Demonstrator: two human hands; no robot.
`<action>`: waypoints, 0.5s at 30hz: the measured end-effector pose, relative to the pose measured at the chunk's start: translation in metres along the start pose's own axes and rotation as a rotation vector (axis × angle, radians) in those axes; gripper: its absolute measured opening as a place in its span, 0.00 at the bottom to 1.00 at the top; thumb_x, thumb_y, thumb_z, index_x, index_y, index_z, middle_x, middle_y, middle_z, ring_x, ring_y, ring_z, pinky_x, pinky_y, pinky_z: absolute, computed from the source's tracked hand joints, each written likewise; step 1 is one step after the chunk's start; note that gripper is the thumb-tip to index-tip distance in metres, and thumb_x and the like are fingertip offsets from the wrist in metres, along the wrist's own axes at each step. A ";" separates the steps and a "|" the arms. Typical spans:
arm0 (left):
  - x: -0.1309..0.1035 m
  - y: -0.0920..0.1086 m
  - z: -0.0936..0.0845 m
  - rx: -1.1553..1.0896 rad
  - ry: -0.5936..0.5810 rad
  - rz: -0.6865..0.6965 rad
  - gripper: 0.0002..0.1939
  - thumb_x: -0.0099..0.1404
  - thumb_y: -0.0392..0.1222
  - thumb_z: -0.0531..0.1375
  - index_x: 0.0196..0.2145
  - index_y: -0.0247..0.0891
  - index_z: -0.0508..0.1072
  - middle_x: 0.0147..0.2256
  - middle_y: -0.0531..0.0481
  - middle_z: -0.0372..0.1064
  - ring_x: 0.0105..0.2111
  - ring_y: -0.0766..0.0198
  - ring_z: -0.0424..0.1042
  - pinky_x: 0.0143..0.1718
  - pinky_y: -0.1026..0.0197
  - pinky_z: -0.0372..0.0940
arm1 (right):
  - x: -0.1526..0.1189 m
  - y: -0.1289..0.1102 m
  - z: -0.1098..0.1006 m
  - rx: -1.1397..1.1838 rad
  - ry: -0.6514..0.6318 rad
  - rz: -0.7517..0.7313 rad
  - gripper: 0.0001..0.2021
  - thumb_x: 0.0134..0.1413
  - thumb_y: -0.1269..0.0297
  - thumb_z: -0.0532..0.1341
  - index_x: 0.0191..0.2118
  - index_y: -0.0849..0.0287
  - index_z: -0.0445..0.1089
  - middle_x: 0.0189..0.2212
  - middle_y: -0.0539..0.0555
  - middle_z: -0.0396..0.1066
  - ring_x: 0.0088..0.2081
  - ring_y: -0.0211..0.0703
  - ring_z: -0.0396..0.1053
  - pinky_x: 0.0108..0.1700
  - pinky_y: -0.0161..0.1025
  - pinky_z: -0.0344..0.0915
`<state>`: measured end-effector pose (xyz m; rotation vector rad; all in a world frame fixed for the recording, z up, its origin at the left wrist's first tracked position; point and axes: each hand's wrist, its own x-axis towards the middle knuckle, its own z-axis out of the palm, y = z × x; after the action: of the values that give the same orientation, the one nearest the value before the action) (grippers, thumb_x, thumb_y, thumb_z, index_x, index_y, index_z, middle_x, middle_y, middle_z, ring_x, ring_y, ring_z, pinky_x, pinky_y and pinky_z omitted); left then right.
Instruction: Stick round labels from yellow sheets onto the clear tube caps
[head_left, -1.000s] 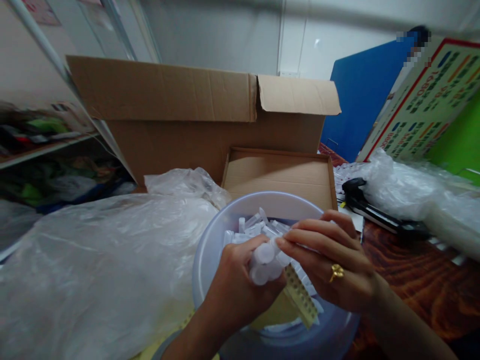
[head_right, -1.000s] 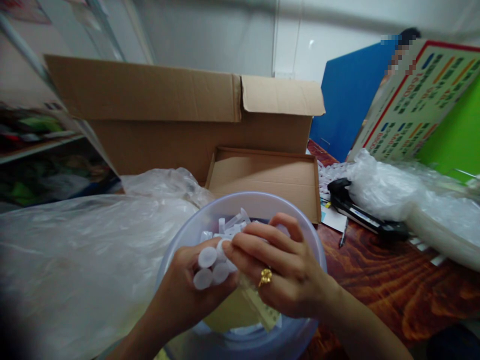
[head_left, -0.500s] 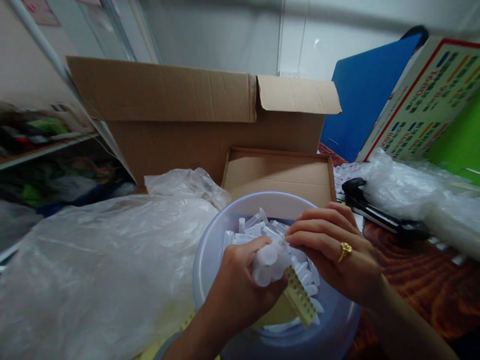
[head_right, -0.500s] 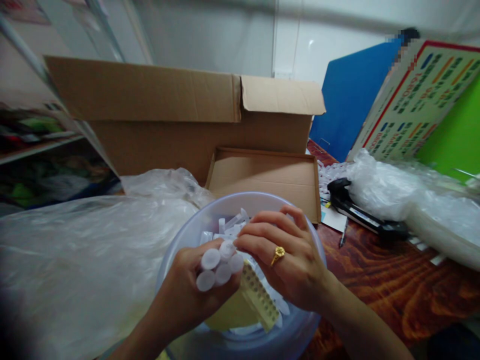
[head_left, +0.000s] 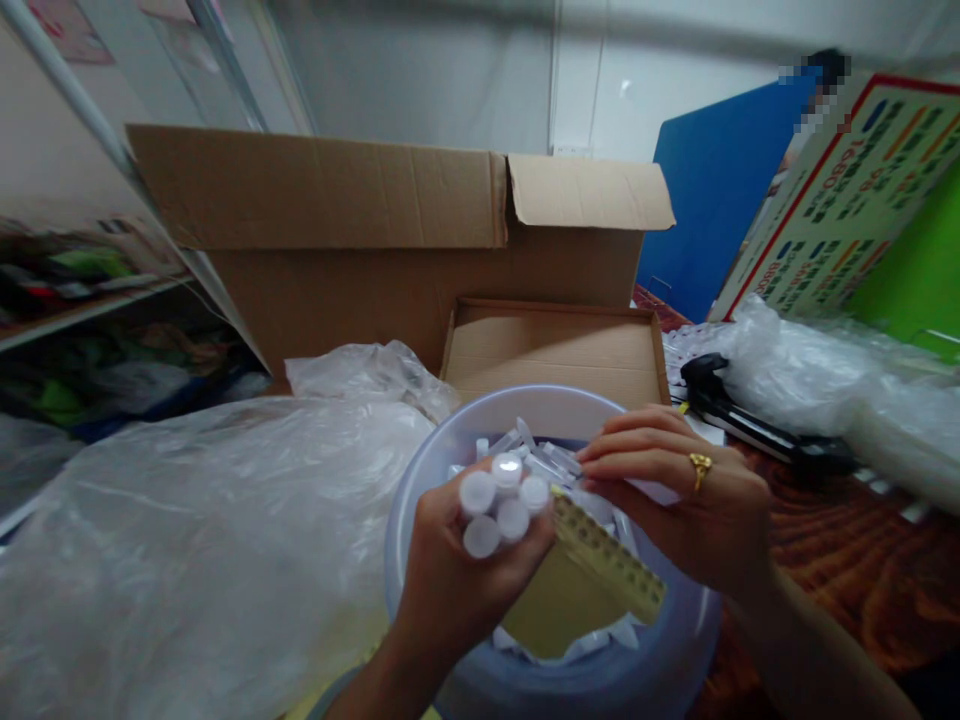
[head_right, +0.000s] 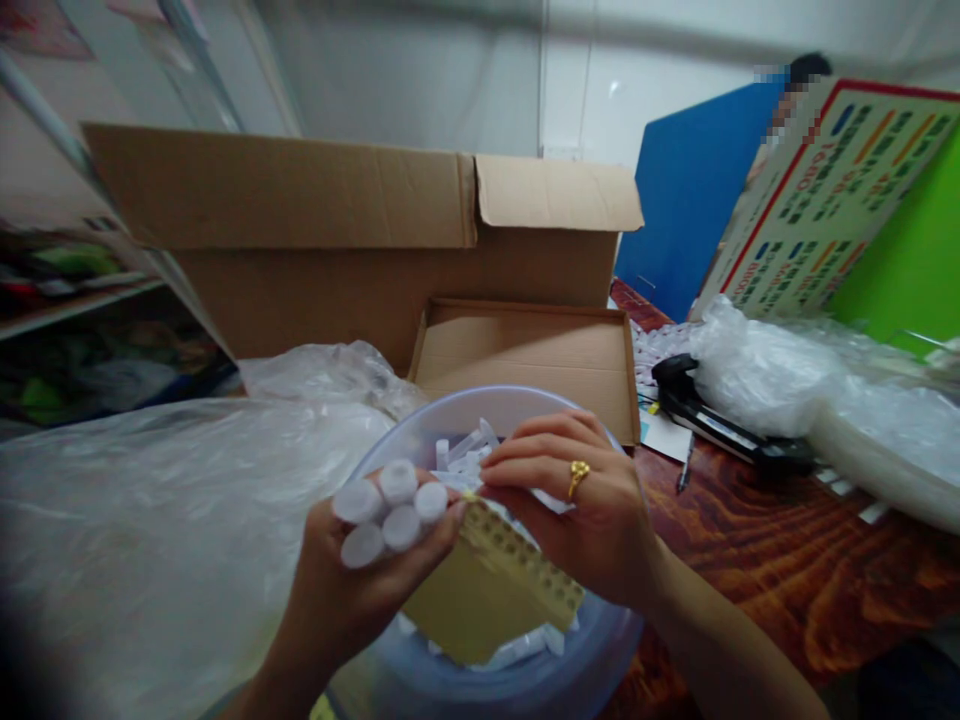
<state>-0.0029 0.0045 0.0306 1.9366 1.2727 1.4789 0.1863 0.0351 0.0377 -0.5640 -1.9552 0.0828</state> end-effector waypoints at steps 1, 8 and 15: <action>0.001 0.000 -0.001 -0.001 0.056 -0.011 0.04 0.54 0.34 0.65 0.26 0.34 0.72 0.22 0.54 0.73 0.19 0.69 0.72 0.21 0.72 0.67 | -0.001 -0.001 0.000 0.005 0.002 0.076 0.06 0.56 0.73 0.65 0.39 0.57 0.74 0.35 0.49 0.77 0.40 0.39 0.73 0.45 0.39 0.67; -0.002 0.003 0.001 0.099 0.243 0.077 0.04 0.56 0.32 0.64 0.28 0.36 0.72 0.24 0.57 0.74 0.23 0.71 0.75 0.25 0.74 0.69 | -0.006 -0.011 0.014 -0.090 -0.035 0.077 0.06 0.58 0.74 0.63 0.40 0.57 0.71 0.35 0.49 0.77 0.39 0.37 0.73 0.45 0.38 0.62; -0.011 0.001 0.010 0.190 0.297 0.139 0.03 0.57 0.34 0.64 0.29 0.37 0.72 0.25 0.57 0.73 0.24 0.70 0.73 0.24 0.71 0.66 | -0.009 -0.011 0.021 -0.081 0.028 0.110 0.04 0.61 0.74 0.61 0.37 0.58 0.67 0.34 0.49 0.75 0.38 0.38 0.72 0.46 0.40 0.60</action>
<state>0.0063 -0.0031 0.0214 2.0150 1.4760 1.8295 0.1669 0.0252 0.0243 -0.7221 -1.9059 0.0646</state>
